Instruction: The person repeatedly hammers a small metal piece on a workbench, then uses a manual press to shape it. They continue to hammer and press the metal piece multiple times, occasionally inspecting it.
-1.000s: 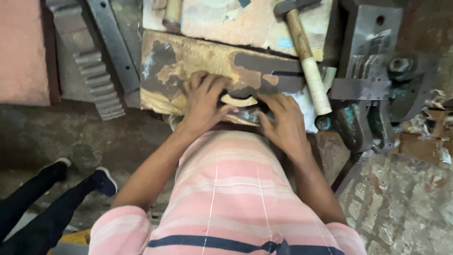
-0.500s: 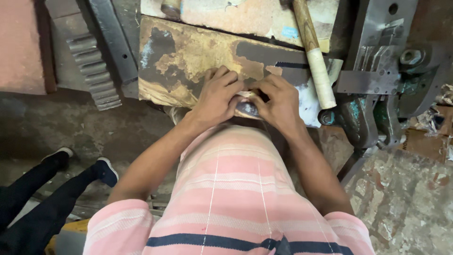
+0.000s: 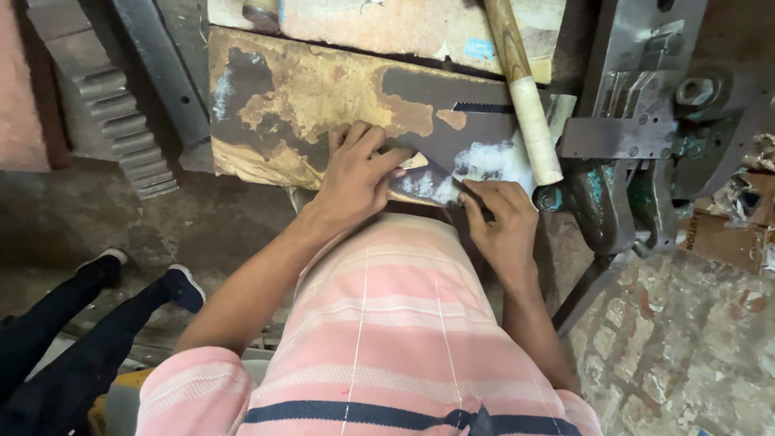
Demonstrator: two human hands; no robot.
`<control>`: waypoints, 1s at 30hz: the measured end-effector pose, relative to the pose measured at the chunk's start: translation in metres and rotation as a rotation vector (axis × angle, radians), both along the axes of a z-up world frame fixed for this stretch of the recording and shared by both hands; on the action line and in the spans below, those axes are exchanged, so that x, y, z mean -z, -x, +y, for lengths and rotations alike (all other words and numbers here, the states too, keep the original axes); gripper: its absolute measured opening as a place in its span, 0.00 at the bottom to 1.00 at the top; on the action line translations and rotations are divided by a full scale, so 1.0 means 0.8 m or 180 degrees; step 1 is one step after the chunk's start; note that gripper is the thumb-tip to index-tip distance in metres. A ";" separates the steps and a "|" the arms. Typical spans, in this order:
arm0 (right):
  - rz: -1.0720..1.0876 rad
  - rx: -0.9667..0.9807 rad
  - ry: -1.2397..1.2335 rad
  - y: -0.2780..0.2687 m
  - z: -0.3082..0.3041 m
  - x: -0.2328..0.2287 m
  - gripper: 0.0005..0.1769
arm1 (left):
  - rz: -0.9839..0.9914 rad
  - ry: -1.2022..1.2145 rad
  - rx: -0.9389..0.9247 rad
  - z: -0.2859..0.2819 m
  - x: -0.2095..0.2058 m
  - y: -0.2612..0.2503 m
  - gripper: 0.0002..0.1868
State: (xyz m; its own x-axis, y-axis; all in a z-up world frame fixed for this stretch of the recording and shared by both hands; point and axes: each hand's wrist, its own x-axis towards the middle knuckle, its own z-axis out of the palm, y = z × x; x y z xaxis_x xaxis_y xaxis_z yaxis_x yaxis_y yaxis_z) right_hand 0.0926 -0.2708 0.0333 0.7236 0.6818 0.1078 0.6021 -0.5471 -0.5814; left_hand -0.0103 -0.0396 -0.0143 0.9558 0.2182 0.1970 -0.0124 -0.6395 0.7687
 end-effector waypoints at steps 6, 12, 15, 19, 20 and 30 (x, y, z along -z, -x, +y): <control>-0.0150 0.0012 -0.0035 -0.003 0.003 0.005 0.12 | 0.0198 -0.0197 0.0014 -0.004 -0.002 -0.002 0.19; -0.0675 0.0006 -0.0480 -0.016 0.023 -0.029 0.11 | -0.0199 -0.1219 -0.0336 -0.013 -0.059 0.000 0.25; -0.0907 -0.0045 -0.0660 -0.014 0.039 -0.062 0.12 | -0.0692 -0.1289 -0.0427 -0.018 -0.101 0.020 0.23; -0.1264 -0.0358 -0.0776 -0.022 0.063 -0.104 0.15 | -0.0646 -0.1554 -0.0765 -0.010 -0.151 0.028 0.22; -0.1377 -0.0412 -0.0741 -0.023 0.063 -0.113 0.17 | -0.0362 -0.1294 -0.0661 -0.005 -0.159 0.028 0.21; -0.2088 0.1103 -0.0792 -0.011 -0.061 -0.110 0.17 | 0.0661 0.2681 0.0909 -0.030 -0.136 -0.072 0.10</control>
